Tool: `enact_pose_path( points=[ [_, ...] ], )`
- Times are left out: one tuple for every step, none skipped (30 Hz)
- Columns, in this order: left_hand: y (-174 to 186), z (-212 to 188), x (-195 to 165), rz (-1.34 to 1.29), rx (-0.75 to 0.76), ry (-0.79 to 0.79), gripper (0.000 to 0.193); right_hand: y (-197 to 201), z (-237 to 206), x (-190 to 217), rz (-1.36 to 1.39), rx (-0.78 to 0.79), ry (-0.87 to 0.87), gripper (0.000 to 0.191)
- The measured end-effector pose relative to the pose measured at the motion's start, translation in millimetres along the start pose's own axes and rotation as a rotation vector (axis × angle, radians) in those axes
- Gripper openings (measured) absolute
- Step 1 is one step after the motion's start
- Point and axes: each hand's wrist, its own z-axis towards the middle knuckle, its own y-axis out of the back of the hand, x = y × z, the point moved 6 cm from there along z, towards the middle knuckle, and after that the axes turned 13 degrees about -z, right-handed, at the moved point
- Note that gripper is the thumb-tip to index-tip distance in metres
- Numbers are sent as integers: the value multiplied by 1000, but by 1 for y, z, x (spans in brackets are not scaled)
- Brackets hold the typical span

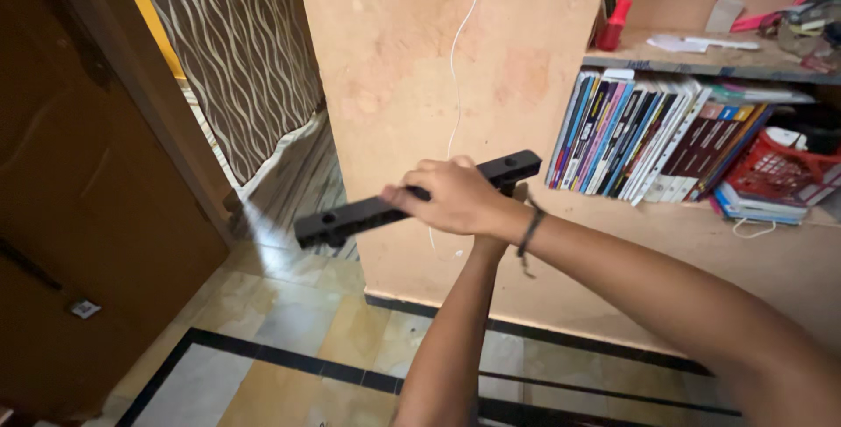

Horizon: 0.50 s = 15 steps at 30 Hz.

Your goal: The person detaches a long black metal rail from a metal rack frame, holds and repositions the rail with both hands, and repeatedly slides it on and off the frame's upright. At the end the rail and other rack parts lie on the tiled floor as the person stands over them.

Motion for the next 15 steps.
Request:
enact_pose_path(
  points=[
    [-1,0,2,-15,-2,19,29,7,-10,3,-16,-7,-25,54],
    [-1,-1,2,-69,-4,9,27,13,-19,3,-35,-16,-50,52],
    [-1,0,-1,-137,-1,-5,25,19,-28,0,-57,-26,-76,51],
    [1,-1,-4,-207,-2,-17,23,22,-40,-1,-49,-35,-45,48],
    [1,0,-5,-293,10,27,21,25,-54,-5,-42,-44,-16,46],
    [4,-1,-6,-383,22,65,19,26,-68,-12,-37,-53,13,44],
    [7,0,-7,-465,33,97,17,29,-82,-18,-109,-83,80,37],
    [8,0,-7,-472,27,138,15,32,-97,-29,-179,-112,146,31],
    [9,-1,-6,-485,21,174,14,36,-109,-46,-197,-116,176,31],
    [9,-2,-5,-476,10,195,12,40,-118,-65,-214,-121,208,41],
    [7,-4,-5,-395,-17,189,11,45,-127,-85,-231,-125,240,57],
    [5,-6,-4,-315,-42,178,10,49,-134,-106,-145,-75,234,78],
    [1,-7,-3,-233,-66,169,13,49,-137,-125,-59,-25,227,100],
    [-2,-9,0,-230,-75,200,15,48,-139,-140,27,22,218,123],
    [-5,-11,2,-228,-84,230,17,38,-141,-163,28,255,29,124]
  ],
)
